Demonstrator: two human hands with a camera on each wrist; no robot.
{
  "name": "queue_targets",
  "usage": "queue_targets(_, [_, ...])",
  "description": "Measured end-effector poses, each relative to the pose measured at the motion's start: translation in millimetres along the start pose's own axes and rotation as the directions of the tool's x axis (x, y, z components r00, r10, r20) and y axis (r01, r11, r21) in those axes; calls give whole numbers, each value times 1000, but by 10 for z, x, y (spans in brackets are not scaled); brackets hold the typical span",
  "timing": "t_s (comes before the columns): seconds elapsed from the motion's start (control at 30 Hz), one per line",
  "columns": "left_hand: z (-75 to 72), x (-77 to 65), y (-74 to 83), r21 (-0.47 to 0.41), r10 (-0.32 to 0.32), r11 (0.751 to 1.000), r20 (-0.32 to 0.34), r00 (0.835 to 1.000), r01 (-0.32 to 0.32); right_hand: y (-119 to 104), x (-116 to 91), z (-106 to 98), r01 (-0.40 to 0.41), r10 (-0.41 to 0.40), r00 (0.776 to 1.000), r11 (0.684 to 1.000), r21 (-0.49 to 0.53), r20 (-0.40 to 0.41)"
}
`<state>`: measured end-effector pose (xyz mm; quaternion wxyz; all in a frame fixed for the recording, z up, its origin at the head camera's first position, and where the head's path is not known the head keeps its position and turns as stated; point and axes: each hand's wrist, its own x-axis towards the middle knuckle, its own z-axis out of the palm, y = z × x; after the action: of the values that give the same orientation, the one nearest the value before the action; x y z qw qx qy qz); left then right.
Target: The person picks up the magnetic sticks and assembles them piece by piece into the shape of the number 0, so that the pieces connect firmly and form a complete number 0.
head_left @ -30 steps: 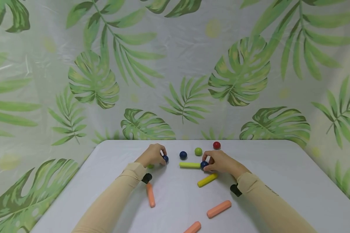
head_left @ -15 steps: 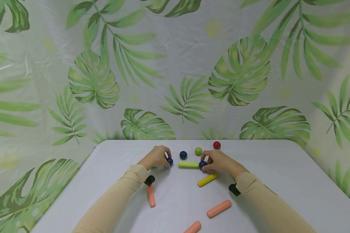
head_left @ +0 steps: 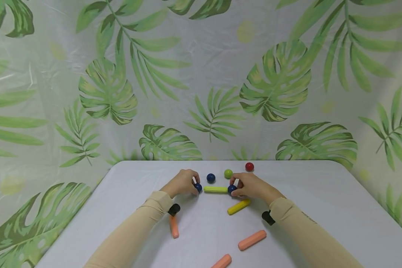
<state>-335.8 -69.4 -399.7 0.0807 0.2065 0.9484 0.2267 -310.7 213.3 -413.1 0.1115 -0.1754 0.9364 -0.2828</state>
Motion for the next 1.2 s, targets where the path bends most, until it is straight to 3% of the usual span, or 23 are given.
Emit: queue_targets(1.2, [35,-29,11,16,-13,1000,2,1000,13,-131,35,-53,-5,1,999,995,-103,-35])
